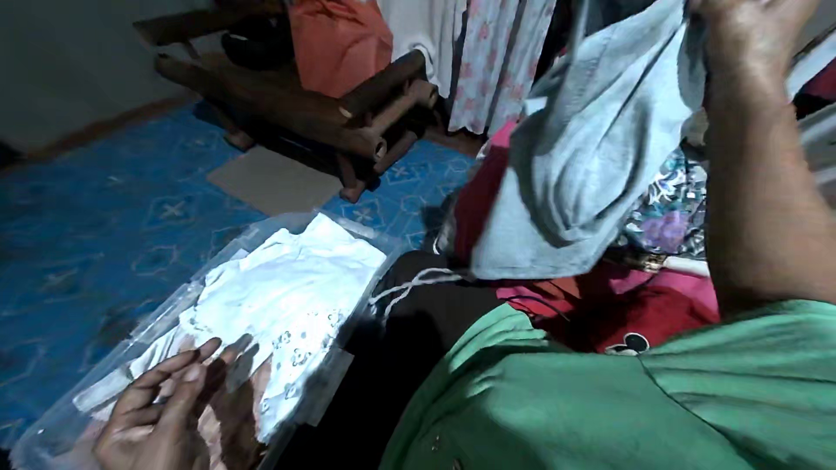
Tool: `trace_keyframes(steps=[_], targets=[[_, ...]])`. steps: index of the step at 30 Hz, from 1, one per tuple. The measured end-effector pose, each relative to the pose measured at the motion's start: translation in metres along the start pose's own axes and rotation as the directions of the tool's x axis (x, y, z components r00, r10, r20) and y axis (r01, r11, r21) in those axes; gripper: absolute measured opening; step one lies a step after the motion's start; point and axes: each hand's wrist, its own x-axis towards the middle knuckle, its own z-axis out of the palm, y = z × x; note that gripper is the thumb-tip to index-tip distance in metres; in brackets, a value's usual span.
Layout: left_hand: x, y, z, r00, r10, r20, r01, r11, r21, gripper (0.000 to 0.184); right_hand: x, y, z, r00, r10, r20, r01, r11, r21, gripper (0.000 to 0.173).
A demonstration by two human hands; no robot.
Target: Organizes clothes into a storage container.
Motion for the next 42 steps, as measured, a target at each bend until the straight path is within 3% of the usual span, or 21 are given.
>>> trace_keyframes(steps=[2,4,6,8,10,11,13,15,17,18,19,21,24,26,29,32,36,39,42], targets=[[0.003,-0.009,0.001,0.997,-0.051,-0.066,0.053,0.998,0.029,0.017,-0.002,0.051,-0.003,0.987,0.152,0.048,-0.135,0.955,-0.266,0.1],[-0.004,-0.008,0.012,0.975,-0.138,-0.174,0.158,0.981,0.109,0.019,-0.031,0.099,-0.002,0.952,0.236,0.197,-0.121,0.876,-0.467,0.113],[-0.012,0.0,0.021,0.93,-0.24,-0.28,0.307,0.925,0.224,0.026,-0.066,0.132,0.018,0.895,0.255,0.365,-0.004,0.824,-0.566,0.106],[-0.012,-0.004,0.022,0.897,-0.32,-0.305,0.411,0.858,0.309,0.029,-0.094,0.14,0.039,0.876,0.191,0.442,0.124,0.798,-0.59,0.098],[-0.012,-0.016,0.014,0.883,-0.356,-0.307,0.452,0.822,0.347,0.028,-0.124,0.107,0.054,0.84,0.07,0.537,0.229,0.852,-0.47,0.082],[-0.012,-0.02,0.011,0.879,-0.369,-0.303,0.463,0.812,0.355,0.028,-0.143,0.082,0.058,0.788,-0.018,0.616,0.289,0.893,-0.345,0.072],[-0.01,-0.027,0.011,0.88,-0.377,-0.287,0.465,0.807,0.365,0.026,-0.178,0.053,0.066,0.586,-0.233,0.776,0.412,0.91,-0.038,0.051],[-0.008,-0.032,0.01,0.889,-0.374,-0.263,0.451,0.813,0.369,0.024,-0.217,0.036,0.081,0.266,-0.33,0.906,0.421,0.885,0.198,0.042],[-0.007,-0.035,0.007,0.887,-0.38,-0.262,0.455,0.811,0.367,0.025,-0.262,0.024,0.097,-0.04,-0.24,0.97,0.505,0.833,0.227,0.057],[-0.008,-0.034,0.005,0.885,-0.38,-0.27,0.459,0.813,0.358,0.025,-0.28,0.018,0.103,-0.137,-0.136,0.981,0.551,0.813,0.189,0.061],[-0.009,-0.033,0.004,0.884,-0.377,-0.278,0.458,0.817,0.349,0.024,-0.295,0.018,0.109,-0.157,-0.092,0.983,0.58,0.798,0.167,0.056],[-0.013,-0.028,0.002,0.878,-0.369,-0.305,0.461,0.822,0.335,0.023,-0.306,0.025,0.118,-0.069,-0.116,0.991,0.543,0.829,0.135,0.036],[-0.018,-0.029,-0.009,0.879,-0.352,-0.322,0.455,0.821,0.344,0.026,-0.282,0.033,0.124,-0.027,-0.103,0.994,0.384,0.917,0.106,0.022],[-0.018,-0.029,-0.015,0.875,-0.345,-0.339,0.458,0.817,0.35,0.027,-0.256,0.044,0.125,0.048,-0.127,0.991,0.364,0.926,0.102,0.015],[-0.021,-0.026,-0.01,0.873,-0.346,-0.343,0.459,0.823,0.336,0.028,-0.221,0.044,0.13,0.213,-0.043,0.976,0.508,0.859,-0.073,0.023],[-0.021,-0.029,-0.003,0.884,-0.35,-0.311,0.449,0.821,0.352,0.028,-0.22,0.011,0.146,0.273,-0.035,0.961,0.496,0.861,-0.109,0.047],[-0.02,-0.047,-0.004,0.895,-0.37,-0.248,0.44,0.822,0.363,0.028,-0.263,-0.014,0.217,0.141,-0.137,0.981,0.279,0.956,0.093,0.038],[-0.018,-0.051,-0.004,0.89,-0.387,-0.241,0.449,0.832,0.325,0.027,-0.313,-0.011,0.296,-0.027,0.024,0.999,0.193,0.981,-0.018,0.042],[-0.015,-0.057,-0.009,0.887,-0.39,-0.245,0.443,0.869,0.219,0.023,-0.351,-0.005,0.346,-0.115,0.159,0.981,0.27,0.955,-0.124,0.043]])
